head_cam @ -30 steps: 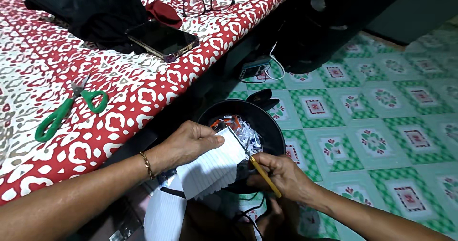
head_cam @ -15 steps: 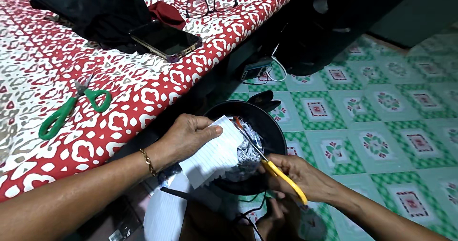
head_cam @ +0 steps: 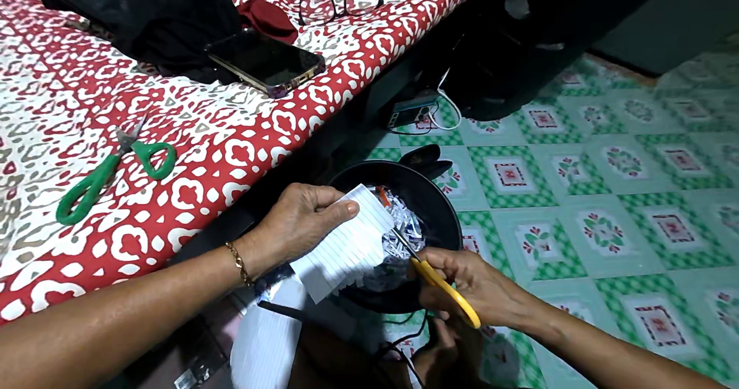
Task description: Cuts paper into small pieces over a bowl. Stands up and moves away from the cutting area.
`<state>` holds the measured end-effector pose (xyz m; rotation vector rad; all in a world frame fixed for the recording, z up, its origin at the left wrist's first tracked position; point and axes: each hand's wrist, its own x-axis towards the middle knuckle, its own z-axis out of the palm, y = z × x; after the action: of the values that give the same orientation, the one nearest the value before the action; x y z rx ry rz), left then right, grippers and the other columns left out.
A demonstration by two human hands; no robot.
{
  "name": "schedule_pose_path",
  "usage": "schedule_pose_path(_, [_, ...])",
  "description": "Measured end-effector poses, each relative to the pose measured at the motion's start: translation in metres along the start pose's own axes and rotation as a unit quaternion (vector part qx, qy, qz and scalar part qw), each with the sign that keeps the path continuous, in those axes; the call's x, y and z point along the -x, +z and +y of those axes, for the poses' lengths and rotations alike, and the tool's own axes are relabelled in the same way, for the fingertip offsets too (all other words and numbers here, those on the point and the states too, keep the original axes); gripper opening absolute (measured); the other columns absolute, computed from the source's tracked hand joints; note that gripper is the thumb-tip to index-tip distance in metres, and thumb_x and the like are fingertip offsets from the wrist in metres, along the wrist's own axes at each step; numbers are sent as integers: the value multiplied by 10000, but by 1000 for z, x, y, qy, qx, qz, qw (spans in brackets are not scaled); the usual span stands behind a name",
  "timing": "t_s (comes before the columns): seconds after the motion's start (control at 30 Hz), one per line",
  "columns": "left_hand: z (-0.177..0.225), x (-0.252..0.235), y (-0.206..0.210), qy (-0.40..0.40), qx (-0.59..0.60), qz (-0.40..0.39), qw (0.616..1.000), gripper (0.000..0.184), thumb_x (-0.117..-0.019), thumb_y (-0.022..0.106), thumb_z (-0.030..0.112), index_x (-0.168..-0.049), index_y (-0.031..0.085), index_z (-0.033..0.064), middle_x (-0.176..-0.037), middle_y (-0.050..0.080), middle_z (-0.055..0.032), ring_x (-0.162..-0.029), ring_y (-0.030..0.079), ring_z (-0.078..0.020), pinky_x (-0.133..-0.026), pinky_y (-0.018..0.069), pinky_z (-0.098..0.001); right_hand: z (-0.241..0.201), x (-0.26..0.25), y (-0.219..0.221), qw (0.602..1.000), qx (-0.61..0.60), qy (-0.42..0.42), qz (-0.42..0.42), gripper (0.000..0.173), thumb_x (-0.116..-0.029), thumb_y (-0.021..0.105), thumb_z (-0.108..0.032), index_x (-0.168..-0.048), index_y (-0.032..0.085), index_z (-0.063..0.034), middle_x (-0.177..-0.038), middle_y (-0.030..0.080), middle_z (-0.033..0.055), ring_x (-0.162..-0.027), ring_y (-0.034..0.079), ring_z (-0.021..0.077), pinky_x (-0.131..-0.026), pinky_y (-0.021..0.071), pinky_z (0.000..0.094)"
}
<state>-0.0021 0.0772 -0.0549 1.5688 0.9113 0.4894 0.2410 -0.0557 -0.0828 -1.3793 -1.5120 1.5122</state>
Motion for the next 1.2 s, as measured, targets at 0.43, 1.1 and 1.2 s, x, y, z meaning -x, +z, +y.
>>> schedule_pose_path(0.43, [5,-1,-2,-28,-31,23,999,190,-1010,625,109,-854,719,55,-628,644,29,-515,579,12,-489,478,-139,1,3,-1,996,74,18,35,332,-844,755,-295,-1031,648,-42,-680,539,-151,-595,476,-122,-560,391,78])
schedule_pose_path(1.1, [0,-1,-1,-1,-39,3,999,178,-996,643,95,-840,718,54,-640,643,36,-538,572,28,-512,468,-131,0,-2,5,996,72,8,53,286,-859,742,-270,-1019,662,-46,-638,525,-151,-559,480,-112,-533,405,84])
schedule_pose_path(1.2, [-1,-1,-1,-3,-32,-3,999,187,-999,639,93,-831,715,59,-630,642,36,-529,572,25,-505,468,-130,2,-2,6,995,73,-8,65,235,-857,743,-227,-984,670,-43,-628,529,-144,-548,479,-112,-524,403,80])
